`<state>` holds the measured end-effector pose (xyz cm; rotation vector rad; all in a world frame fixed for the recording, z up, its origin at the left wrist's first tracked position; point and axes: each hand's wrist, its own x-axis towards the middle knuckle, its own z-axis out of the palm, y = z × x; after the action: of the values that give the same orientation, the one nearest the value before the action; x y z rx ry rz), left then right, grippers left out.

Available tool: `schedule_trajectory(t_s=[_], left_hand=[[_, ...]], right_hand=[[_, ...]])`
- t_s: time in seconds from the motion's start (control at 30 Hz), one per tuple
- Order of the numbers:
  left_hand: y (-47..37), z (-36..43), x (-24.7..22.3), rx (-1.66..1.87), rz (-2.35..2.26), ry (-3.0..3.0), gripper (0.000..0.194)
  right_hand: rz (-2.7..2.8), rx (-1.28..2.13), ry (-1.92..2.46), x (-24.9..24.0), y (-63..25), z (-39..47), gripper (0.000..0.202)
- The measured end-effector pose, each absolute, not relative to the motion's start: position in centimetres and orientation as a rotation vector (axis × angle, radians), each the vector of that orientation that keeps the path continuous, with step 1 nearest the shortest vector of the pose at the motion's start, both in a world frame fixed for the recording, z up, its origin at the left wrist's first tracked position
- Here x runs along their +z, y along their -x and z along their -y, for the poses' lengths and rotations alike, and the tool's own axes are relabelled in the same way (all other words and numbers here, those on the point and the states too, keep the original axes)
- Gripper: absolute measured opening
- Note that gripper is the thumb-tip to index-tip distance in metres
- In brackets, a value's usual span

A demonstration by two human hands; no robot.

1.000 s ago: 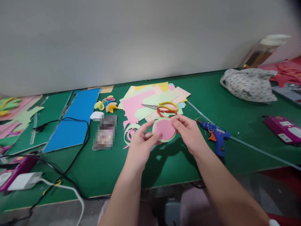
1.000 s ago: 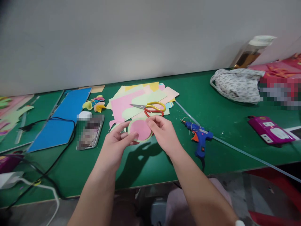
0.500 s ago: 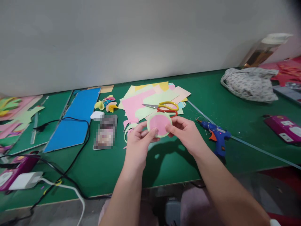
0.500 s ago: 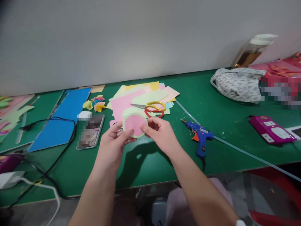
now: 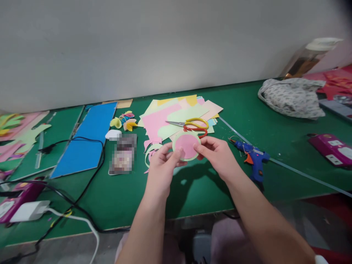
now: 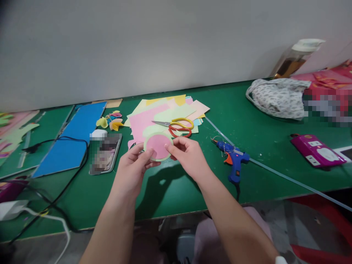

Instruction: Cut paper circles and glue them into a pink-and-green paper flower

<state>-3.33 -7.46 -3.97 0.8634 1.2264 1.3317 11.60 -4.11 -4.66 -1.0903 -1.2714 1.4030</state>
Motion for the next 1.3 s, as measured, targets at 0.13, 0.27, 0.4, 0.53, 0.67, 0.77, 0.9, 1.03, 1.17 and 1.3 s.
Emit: schedule_trajectory(t_s=[0.13,0.27,0.4,0.53,0.67,0.77,0.9,1.03,1.17,1.3], left_hand=[[3.7,7.4,-4.6,1.366,-1.256,-0.846,0.032],[3.7,7.4,-4.7,1.368,-1.283,-0.862,0.031],[3.6,7.3,-4.7,1.374,-1.28,-0.902,0.028],[3.5,7.3,-4.7,1.372,-1.275,-0.925,0.027],[3.5,7.4,-4.7,1.371,-1.28,-0.929,0.03],[3.3,7.3,-4.5,1.367,-1.292,-0.929,0.032],[3.0,7.1,-4.1,1.371,-1.338,-0.912,0.033],[2.8,7.0,-4.2,1.346,-1.358,-0.91,0.033],[2.8,6.9,-4.7,1.295,-1.378,-0.936,0.033],[3.1,6.4,-5.5,1.099,-1.386,-1.027,0.039]], right_hand=[[1.201,1.391,1.035,-4.9,-11.8,3.8,0.021],[1.122,1.245,1.03,-4.4,-12.3,3.9,0.022],[1.292,1.15,1.117,-3.9,-12.5,4.4,0.016],[1.384,1.105,1.202,-4.1,-12.3,4.3,0.016],[1.4,1.101,1.237,-4.3,-12.1,4.1,0.018],[1.433,1.076,1.263,-4.2,-12.2,4.1,0.02],[1.421,1.012,1.281,-4.3,-12.2,4.2,0.015],[1.431,0.981,1.269,-4.7,-12.2,4.1,0.012],[1.454,0.923,1.291,-4.8,-12.5,3.9,0.013],[1.375,0.91,1.305,-4.8,-13.3,3.3,0.015]])
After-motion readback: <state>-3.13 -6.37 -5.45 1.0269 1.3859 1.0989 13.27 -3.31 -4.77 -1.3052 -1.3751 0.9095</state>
